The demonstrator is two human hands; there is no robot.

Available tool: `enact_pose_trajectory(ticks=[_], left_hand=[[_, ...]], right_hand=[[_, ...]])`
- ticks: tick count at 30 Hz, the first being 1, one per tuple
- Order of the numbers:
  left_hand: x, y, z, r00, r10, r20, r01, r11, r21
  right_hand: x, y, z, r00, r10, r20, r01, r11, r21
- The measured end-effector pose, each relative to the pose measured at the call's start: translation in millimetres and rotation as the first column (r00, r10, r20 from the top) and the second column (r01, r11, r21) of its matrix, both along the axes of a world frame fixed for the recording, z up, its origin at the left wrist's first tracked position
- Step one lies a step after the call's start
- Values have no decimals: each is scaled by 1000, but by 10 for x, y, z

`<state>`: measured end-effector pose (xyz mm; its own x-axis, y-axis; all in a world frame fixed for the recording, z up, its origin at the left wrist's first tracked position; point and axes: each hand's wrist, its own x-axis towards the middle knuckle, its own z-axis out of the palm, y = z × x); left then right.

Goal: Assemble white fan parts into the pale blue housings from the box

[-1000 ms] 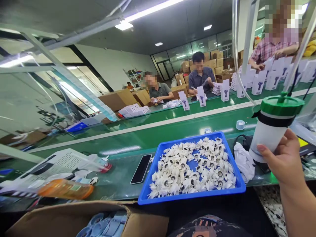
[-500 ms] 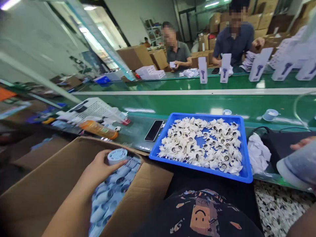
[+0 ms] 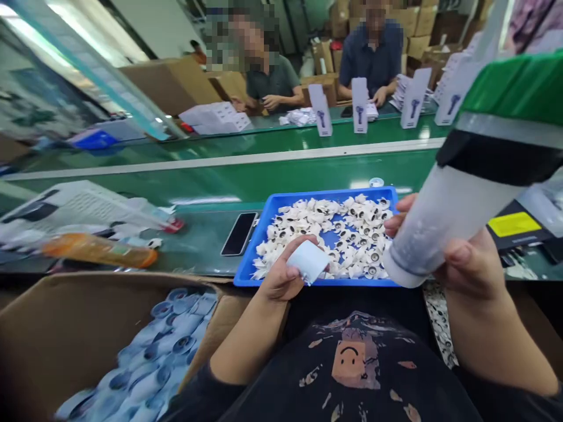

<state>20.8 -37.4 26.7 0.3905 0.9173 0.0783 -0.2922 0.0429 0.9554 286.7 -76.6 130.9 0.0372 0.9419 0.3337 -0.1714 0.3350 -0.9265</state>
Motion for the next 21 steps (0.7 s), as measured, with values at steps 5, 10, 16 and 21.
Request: enact_pose_trajectory(ticks=[5,10,16,21], left_hand=[[288,-31,149,982,-168,-86,183,958,220],[476,-156,383,888,-8,-460,296,774,559],[517,-298,521,881,94,-464,270,706,655],[541,-331,544,885,79,-458,257,739,623]], right_hand=[[-206,-65,257,999,-38,-38,35,996,-80],[-536,-24,362,986,29,-166,-34,999,-33],[-671,-15,241,949,124,-291,-125,992,15],[-587,-24,175,936,235,-261,-218,972,92]])
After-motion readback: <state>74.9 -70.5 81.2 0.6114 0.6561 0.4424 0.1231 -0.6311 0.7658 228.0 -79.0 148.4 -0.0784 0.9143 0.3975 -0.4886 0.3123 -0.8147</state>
